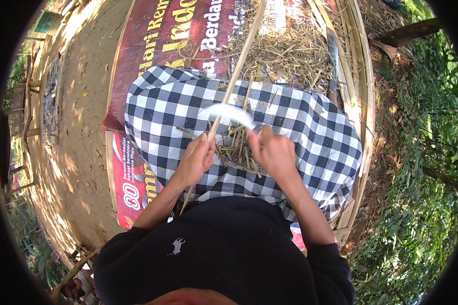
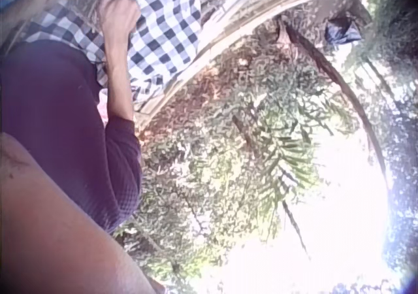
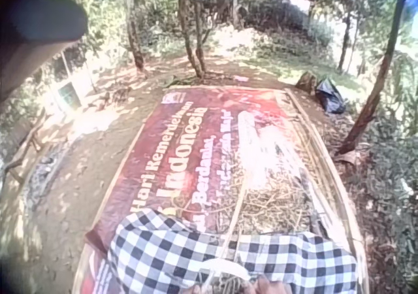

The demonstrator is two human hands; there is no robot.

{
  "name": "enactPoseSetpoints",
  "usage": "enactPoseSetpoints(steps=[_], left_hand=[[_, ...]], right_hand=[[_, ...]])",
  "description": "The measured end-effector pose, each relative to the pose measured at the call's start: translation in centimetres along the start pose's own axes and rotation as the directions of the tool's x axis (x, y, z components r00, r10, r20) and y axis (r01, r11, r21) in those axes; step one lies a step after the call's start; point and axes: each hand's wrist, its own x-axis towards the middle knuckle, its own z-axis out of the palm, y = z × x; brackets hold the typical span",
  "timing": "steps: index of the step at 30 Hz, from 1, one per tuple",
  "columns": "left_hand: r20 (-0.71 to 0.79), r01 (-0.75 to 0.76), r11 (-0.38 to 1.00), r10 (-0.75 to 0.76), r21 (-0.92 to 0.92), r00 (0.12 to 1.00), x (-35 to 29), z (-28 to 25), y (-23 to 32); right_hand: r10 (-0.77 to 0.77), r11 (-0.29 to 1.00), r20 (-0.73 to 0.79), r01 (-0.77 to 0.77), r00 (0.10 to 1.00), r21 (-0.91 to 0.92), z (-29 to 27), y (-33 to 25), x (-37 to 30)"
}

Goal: The person shaves and smooths a strip of bamboo using a curved knife while sitting with the material over their lap.

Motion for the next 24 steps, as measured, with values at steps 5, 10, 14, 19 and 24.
enactPoseSetpoints(steps=[5,10,14,19,24], left_hand=[[-0.051,0.061,0.997,-0.063,-0.035,0.997,-0.5,0.1,-0.6],[0.056,0.051,0.999,-0.051,0.007,0.997,-0.4,0.0,-0.8],[0.004,0.116,0.993,-0.116,-0.007,0.993,-0.5,0.0,-0.7],[0.089,0.164,0.986,-0.16,-0.039,0.983,-1.0,-0.1,-0.6],[0.085,0.158,0.985,-0.152,-0.069,0.985,-1.3,-0.1,-1.2]], right_hand=[[-0.124,0.991,0.025,0.126,0.992,-0.049,0.1,-0.8,-0.1],[-0.104,0.991,-0.03,0.101,0.994,-0.087,-1.4,1.2,2.9],[-0.16,0.984,0.038,0.162,0.986,-0.068,-0.4,-1.2,0.1],[-0.092,0.991,-0.006,0.091,0.996,-0.093,-1.5,3.0,3.4],[-0.162,0.977,0.028,0.164,0.986,-0.135,-0.7,0.5,1.1]])
